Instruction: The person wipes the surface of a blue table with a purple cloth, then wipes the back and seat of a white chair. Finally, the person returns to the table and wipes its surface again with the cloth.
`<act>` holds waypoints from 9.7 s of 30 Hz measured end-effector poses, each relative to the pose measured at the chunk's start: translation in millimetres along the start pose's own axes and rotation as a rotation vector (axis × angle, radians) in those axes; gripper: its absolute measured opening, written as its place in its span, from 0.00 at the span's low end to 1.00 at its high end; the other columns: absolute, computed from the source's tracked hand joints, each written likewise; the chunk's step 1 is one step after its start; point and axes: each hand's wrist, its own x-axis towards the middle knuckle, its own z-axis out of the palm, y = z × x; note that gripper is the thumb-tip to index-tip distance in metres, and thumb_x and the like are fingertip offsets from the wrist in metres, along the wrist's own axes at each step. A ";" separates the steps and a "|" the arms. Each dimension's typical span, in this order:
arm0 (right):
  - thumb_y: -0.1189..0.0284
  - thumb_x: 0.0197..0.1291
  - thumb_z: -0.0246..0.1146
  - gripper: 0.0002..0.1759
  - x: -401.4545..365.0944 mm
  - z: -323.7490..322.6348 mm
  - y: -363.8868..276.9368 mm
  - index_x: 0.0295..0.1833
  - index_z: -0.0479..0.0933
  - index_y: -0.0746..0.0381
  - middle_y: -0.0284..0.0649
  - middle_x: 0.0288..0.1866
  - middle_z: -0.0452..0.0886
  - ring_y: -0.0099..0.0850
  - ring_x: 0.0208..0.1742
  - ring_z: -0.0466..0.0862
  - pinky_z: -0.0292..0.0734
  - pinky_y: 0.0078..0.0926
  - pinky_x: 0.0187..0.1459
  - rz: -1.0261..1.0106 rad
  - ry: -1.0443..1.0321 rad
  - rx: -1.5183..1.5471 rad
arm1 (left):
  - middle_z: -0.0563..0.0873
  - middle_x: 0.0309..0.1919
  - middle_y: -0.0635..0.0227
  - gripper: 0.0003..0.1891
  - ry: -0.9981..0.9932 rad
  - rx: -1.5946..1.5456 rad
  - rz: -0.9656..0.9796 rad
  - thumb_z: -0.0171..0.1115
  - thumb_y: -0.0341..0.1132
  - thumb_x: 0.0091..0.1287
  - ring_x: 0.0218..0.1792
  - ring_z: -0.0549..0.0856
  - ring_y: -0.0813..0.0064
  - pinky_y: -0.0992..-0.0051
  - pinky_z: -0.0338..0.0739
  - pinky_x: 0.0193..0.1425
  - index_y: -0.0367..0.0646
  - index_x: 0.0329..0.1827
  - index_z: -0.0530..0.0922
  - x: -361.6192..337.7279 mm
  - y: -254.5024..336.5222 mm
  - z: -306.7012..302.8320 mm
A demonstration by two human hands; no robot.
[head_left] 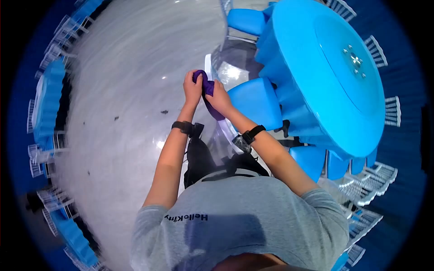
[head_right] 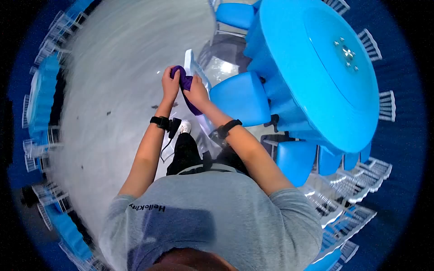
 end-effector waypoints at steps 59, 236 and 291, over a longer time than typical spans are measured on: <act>0.62 0.30 0.73 0.29 -130.1 -100.6 45.6 0.41 0.73 0.59 0.38 0.31 0.73 0.38 0.34 0.75 0.70 0.34 0.35 0.260 0.716 -0.959 | 0.80 0.29 0.72 0.14 -0.774 -0.415 1.601 0.58 0.40 0.51 0.29 0.79 0.75 0.77 0.72 0.33 0.46 0.40 0.76 45.3 36.4 168.2; 0.76 0.35 0.65 0.21 1364.3 -913.2 603.0 0.41 0.72 0.58 0.42 0.31 0.76 0.43 0.33 0.78 0.72 0.39 0.32 2.018 1.828 -0.506 | 0.84 0.37 0.62 0.23 -2.116 -0.693 3.293 0.71 0.43 0.47 0.43 0.81 0.58 0.56 0.71 0.51 0.53 0.48 0.79 941.0 311.4 1651.1; 0.75 0.49 0.62 0.20 1333.0 -553.5 311.5 0.51 0.74 0.60 0.43 0.52 0.77 0.41 0.56 0.74 0.66 0.32 0.58 1.907 2.699 -0.908 | 0.75 0.50 0.50 0.30 -3.024 -1.852 1.907 0.65 0.38 0.54 0.51 0.75 0.52 0.62 0.70 0.55 0.36 0.59 0.67 1044.6 144.8 1188.1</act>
